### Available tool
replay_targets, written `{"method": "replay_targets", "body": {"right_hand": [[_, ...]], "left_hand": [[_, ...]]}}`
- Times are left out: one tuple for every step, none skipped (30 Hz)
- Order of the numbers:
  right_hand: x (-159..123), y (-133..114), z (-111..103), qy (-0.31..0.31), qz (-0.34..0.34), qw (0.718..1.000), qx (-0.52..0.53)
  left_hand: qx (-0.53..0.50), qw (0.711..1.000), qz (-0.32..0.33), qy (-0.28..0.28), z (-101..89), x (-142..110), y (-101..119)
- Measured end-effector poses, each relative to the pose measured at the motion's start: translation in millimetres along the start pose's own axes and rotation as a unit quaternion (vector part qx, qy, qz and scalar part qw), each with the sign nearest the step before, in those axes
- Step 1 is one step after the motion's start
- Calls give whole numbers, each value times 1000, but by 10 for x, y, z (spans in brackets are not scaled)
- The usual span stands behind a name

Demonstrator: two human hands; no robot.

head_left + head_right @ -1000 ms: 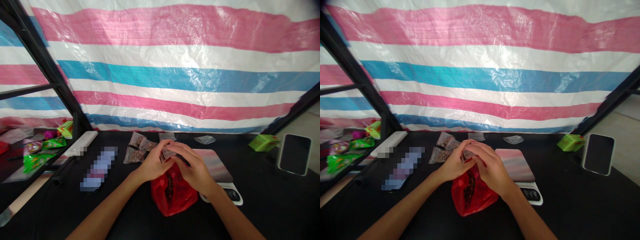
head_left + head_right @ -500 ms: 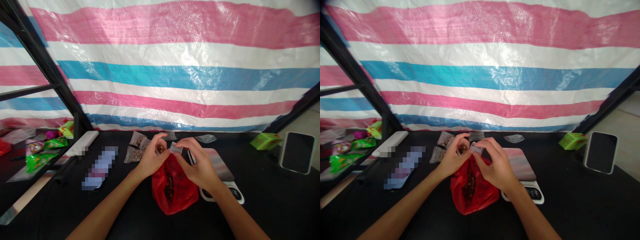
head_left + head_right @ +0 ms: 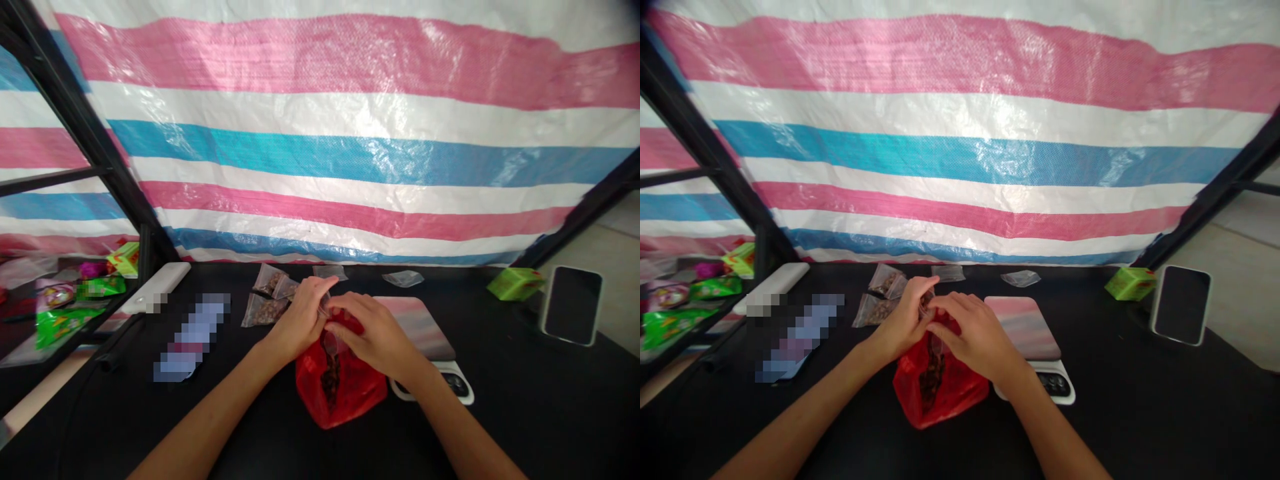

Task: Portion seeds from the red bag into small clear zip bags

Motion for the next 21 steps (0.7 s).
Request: {"method": "replay_targets", "body": {"right_hand": [[4, -19, 4, 0, -10, 1000, 3], [9, -32, -13, 9, -16, 1000, 12], [15, -32, -57, 27, -17, 999, 29], [19, -10, -122, 52, -10, 997, 49], [18, 36, -200, 80, 1, 994, 70], [12, 108, -289, 109, 18, 990, 88], [-3, 205, -386, 138, 38, 984, 102], [-28, 326, -485, 164, 60, 978, 116], [-65, 470, -585, 191, 84, 969, 131], [-112, 631, -677, 212, 108, 960, 150], [-163, 799, -750, 226, 129, 950, 173], [-212, 968, -792, 226, 151, 944, 188], [-260, 1129, -809, 213, 173, 943, 190], [-302, 1270, -797, 187, 193, 946, 182], [-339, 1388, -753, 146, 210, 953, 165], [-376, 1483, -690, 100, 224, 959, 139], [-409, 1547, -615, 54, 231, 965, 113], [-436, 1584, -551, 18, 231, 968, 93], [-454, 1600, -502, -5, 229, 970, 77], [-459, 1600, -472, -15, 225, 972, 68], [-453, 1588, -472, -9, 219, 974, 62]], "left_hand": [[-5, 1000, 3, -10, 41, -10, 9], [-11, 1000, 0, -15, 69, -16, 13], [-20, 1000, -11, -12, 75, -16, 9], [-34, 999, -31, -2, 62, -14, -7], [-56, 997, -59, 9, 40, -12, -38], [-82, 992, -91, 16, 20, -15, -77], [-108, 986, -124, 15, 13, -23, -121], [-129, 979, -157, 0, 26, -37, -169], [-142, 972, -187, -28, 60, -59, -216], [-148, 963, -214, -66, 107, -90, -262], [-150, 954, -238, -106, 154, -130, -309], [-154, 944, -256, -141, 193, -170, -351], [-163, 934, -269, -169, 223, -203, -384], [-179, 926, -277, -186, 240, -223, -406], [-200, 918, -282, -194, 248, -228, -419], [-224, 911, -285, -195, 248, -223, -424], [-247, 905, -289, -193, 245, -209, -421], [-266, 899, -292, -189, 238, -192, -415], [-279, 895, -296, -184, 229, -173, -405], [-288, 892, -299, -180, 218, -154, -392], [-291, 891, -300, -177, 208, -136, -378]]}}
Point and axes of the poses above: each hand's wrist, its own x-axis towards the middle knuckle, its own z-axis out of the palm, y = z × x, the point moved 10 cm from there along x, towards the middle knuckle, and after that the axes turned 10 degrees about -x, right-handed, at the moved point
